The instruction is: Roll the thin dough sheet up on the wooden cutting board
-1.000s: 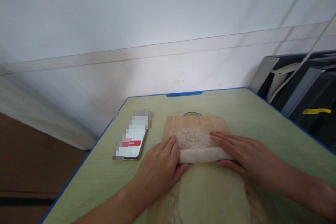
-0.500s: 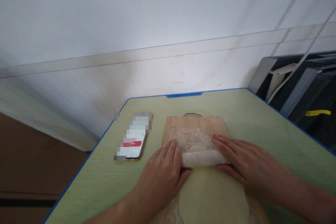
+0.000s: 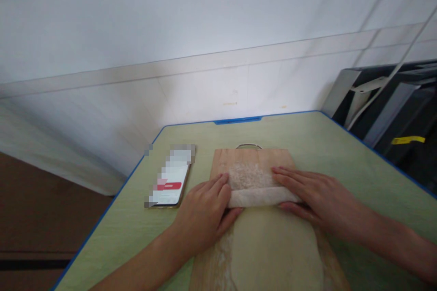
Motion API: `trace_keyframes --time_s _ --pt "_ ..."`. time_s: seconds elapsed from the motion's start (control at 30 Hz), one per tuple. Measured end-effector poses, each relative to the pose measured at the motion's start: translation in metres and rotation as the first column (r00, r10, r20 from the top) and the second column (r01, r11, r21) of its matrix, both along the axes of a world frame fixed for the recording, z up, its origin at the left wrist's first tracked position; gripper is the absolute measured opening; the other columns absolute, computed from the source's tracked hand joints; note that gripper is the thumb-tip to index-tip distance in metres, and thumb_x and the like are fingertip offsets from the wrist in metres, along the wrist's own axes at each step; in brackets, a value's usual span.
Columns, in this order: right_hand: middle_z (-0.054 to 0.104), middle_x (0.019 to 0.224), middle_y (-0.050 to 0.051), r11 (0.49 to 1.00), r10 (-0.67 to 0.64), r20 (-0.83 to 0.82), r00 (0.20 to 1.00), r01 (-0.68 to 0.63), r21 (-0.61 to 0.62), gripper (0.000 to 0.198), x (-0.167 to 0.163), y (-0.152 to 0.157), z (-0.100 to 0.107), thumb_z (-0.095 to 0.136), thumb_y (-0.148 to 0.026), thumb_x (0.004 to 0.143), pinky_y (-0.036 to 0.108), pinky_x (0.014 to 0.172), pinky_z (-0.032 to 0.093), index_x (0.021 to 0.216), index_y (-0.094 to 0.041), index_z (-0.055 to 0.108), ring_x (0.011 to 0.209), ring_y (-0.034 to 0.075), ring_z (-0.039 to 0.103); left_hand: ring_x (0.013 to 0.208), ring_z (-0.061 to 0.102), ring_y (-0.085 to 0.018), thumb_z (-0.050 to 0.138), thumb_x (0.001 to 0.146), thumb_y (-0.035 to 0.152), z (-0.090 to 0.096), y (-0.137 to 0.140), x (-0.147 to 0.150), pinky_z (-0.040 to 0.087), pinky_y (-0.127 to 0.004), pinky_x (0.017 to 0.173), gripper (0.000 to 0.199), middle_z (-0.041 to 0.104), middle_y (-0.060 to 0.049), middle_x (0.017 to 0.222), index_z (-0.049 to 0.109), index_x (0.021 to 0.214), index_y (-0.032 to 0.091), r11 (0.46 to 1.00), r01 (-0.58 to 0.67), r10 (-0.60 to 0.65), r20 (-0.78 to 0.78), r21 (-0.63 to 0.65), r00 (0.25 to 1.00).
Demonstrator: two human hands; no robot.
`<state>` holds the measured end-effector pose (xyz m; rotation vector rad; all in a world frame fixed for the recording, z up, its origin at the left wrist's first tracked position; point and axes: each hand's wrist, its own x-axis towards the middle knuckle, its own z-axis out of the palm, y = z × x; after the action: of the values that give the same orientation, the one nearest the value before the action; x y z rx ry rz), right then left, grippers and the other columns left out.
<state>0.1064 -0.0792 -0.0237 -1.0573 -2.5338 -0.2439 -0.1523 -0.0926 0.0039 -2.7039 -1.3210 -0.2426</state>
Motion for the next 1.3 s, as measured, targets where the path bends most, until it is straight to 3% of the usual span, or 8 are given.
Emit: trace_keyframes --time_s 0.57,0.83,0.93,1.1,1.3 --pt "0.062 0.114 0.012 1.000 -0.007 -0.005 1.000 0.007 0.025 0.035 -0.001 -0.003 -0.001 0.049 -0.034 0.086 0.039 0.082 0.051 0.113 -0.014 0.057 0.100 0.023 0.060 0.103 0.058 -0.026 0.049 0.082 0.033 0.000 -0.003 -0.001 0.051 -0.041 0.080 0.020 0.059 -0.016 0.117 0.054 0.087 0.015 1.000 0.002 -0.002 0.001 0.008 1.000" --pt "0.064 0.110 0.015 0.992 -0.013 0.004 1.000 0.012 0.127 0.037 -0.004 -0.014 -0.002 0.040 -0.033 0.089 0.036 0.076 0.054 0.112 -0.010 0.058 0.092 0.023 0.064 0.106 0.056 -0.027 0.050 0.082 0.032 0.001 -0.010 0.003 0.050 -0.042 0.082 0.024 0.056 -0.017 0.120 0.053 0.098 0.014 0.999 -0.030 0.030 0.014 0.017 0.999" --pt "0.063 0.112 0.013 0.997 -0.006 -0.015 1.000 0.007 0.076 0.036 -0.002 -0.010 -0.003 0.041 -0.032 0.088 0.038 0.079 0.053 0.114 -0.014 0.057 0.095 0.023 0.063 0.107 0.056 -0.026 0.046 0.084 0.034 0.002 -0.010 0.003 0.050 -0.040 0.082 0.031 0.056 -0.016 0.121 0.051 0.107 0.014 0.999 -0.025 0.025 0.006 0.024 1.000" --pt "0.062 0.115 0.012 1.000 -0.008 -0.020 1.000 0.008 -0.020 0.038 0.003 0.003 -0.003 0.047 -0.034 0.086 0.039 0.083 0.051 0.117 -0.015 0.055 0.101 0.023 0.060 0.104 0.058 -0.025 0.047 0.083 0.039 0.001 0.002 -0.002 0.051 -0.039 0.082 0.032 0.056 -0.015 0.122 0.053 0.103 0.015 1.000 -0.013 0.013 -0.010 0.004 1.000" --pt "0.063 0.111 0.015 0.995 -0.021 0.037 0.999 0.017 0.102 0.038 -0.004 -0.008 -0.001 0.040 -0.034 0.089 0.038 0.077 0.054 0.112 -0.010 0.057 0.095 0.023 0.063 0.105 0.057 -0.029 0.049 0.083 0.037 0.000 -0.008 0.003 0.051 -0.041 0.081 0.039 0.057 -0.019 0.120 0.052 0.109 0.008 0.998 -0.029 0.031 -0.045 0.050 0.998"
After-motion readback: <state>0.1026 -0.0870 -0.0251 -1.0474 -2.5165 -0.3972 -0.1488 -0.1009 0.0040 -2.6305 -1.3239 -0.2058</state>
